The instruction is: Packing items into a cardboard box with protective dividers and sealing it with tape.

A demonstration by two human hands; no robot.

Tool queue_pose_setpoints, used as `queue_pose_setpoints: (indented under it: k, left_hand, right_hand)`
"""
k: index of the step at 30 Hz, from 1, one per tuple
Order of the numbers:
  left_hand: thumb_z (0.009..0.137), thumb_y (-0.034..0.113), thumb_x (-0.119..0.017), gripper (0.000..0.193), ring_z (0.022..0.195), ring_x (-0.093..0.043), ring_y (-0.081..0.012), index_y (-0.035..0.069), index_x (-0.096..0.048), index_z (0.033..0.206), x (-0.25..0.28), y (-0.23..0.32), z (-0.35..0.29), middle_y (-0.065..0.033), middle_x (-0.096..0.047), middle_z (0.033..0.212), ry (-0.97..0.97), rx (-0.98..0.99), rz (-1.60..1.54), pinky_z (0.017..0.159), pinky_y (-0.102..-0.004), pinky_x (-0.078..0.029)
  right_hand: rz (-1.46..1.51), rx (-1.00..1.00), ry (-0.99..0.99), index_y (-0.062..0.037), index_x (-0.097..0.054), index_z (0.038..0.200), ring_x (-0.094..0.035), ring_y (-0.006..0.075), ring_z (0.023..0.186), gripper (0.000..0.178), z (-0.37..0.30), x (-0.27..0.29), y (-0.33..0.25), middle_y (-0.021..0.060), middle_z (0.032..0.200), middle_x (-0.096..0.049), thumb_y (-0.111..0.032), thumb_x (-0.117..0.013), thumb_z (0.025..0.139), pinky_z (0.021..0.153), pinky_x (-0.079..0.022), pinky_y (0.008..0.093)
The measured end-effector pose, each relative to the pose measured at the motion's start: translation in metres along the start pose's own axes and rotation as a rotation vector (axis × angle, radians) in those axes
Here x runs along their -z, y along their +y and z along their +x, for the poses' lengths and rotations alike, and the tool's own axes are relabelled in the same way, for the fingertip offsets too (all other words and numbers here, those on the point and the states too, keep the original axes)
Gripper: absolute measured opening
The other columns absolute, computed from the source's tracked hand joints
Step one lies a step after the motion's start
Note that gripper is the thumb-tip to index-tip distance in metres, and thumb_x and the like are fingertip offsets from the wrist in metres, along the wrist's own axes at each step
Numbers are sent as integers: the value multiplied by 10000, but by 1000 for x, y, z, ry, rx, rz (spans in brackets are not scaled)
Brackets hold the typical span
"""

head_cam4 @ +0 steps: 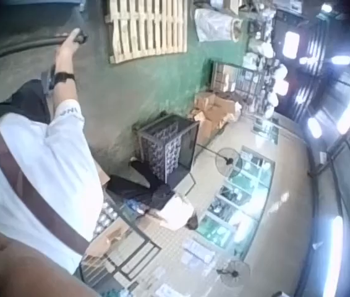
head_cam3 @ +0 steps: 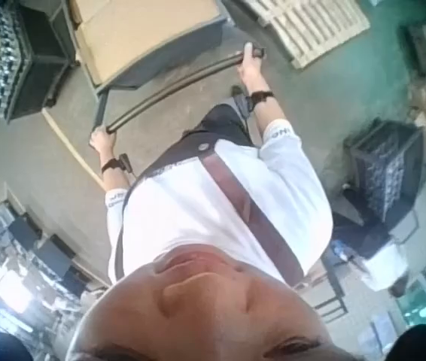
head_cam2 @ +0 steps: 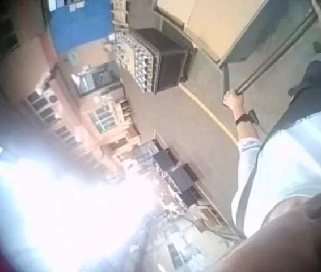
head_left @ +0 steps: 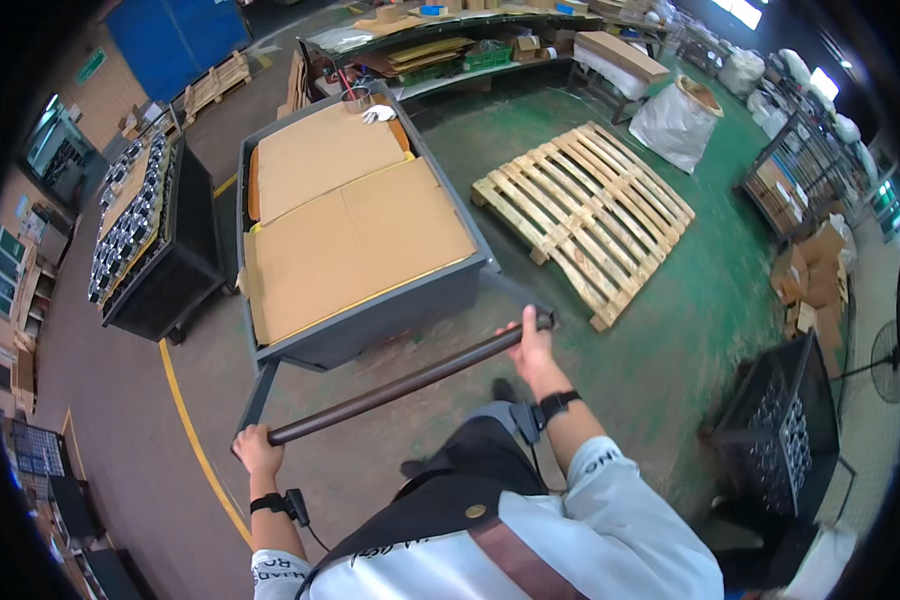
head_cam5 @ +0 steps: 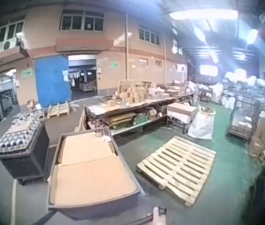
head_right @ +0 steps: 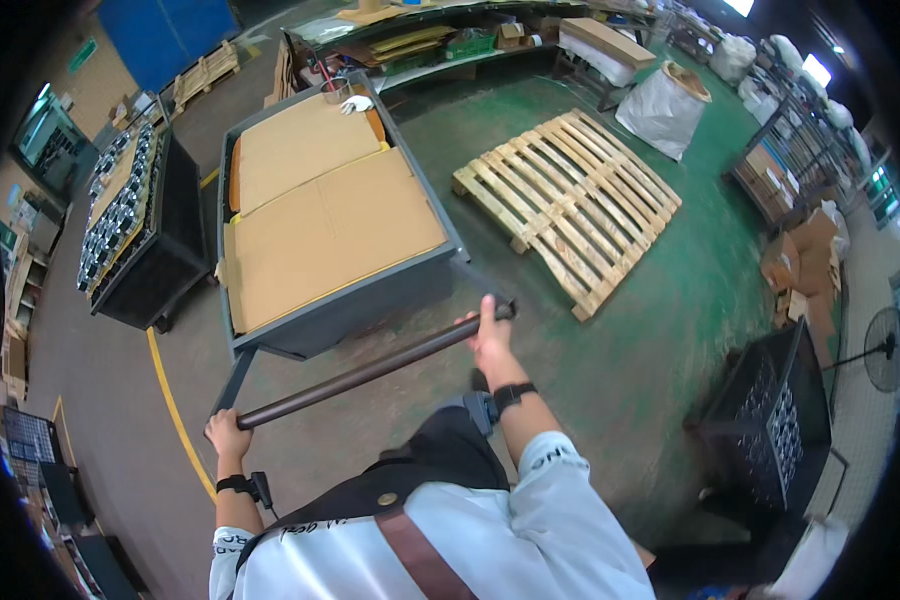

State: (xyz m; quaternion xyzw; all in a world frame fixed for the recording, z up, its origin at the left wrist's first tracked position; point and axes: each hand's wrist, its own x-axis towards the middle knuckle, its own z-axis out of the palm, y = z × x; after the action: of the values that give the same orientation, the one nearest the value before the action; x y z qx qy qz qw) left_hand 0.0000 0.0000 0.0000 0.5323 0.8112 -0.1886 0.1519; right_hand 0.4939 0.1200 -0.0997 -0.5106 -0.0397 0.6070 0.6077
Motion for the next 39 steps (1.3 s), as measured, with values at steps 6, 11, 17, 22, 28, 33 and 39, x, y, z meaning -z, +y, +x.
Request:
queue_pose_setpoints:
  k: [6,11,17,22,28,33,39]
  left_hand:
    - [792,23,-601,557,1264,-401,-361,80,-421,1317,-73,127,-35,-178,-414,1342,772,601,-380,1017,-486,-345]
    - [814,682,-558,945,1341,-326,-359,88,-207,1460,-86,322,-58,-199,-281,1464,332,939,-1859,1039,-568,-297]
    - [869,530,-589,751,1172,-462,-343,69,-290,1381,-39,471,-48,-185,-409,1297,92,600,-2496,996,-554,-364]
    - [939,176,-537,184,670,-592,-247,12,-460,970,-41,519,-37,-89,-551,774,468,888,-2447,635,-401,-565]
    - [900,133,-510,156,663,-611,-247,-11,-484,845,-22,550,-36,-103,-572,728,690,819,-2202,636,-401,-585]
    - [884,145,-539,154,668,-609,-249,0,-524,834,-45,523,-25,-108,-582,733,732,891,-2169,648,-397,-560]
    - [853,369,-587,366,858,-589,-264,40,-579,1014,-20,517,-29,-98,-594,992,316,957,-1681,668,-417,-505]
  right_hand:
    - [-87,-525,-373,-57,-176,1424,-508,446,1176,816,46,124,-156,298,1341,-401,-568,-529,894,944,-434,609]
    - [-534,-616,-590,-90,32,1489,-518,453,1173,956,97,107,-218,302,1398,-340,-635,-476,888,885,-471,592]
    - [-541,-857,-671,-27,-292,1359,-653,317,899,767,134,99,-210,218,1086,-592,-624,-458,907,740,-554,433]
    - [-871,-705,-716,-12,-486,1143,-654,185,699,627,144,100,-261,114,874,-647,-598,-461,921,609,-544,313]
    - [-1259,-282,-958,-30,-410,1356,-637,141,887,646,230,188,-346,81,1009,-661,-484,-559,921,687,-513,290]
    - [-1034,-86,-294,-12,-544,1257,-640,104,839,556,311,319,-443,92,888,-667,-436,-610,903,659,-515,287]
    - [-1347,-81,-173,-40,-187,1489,-593,275,1102,831,379,399,-510,219,1236,-589,-208,-678,840,929,-463,347]
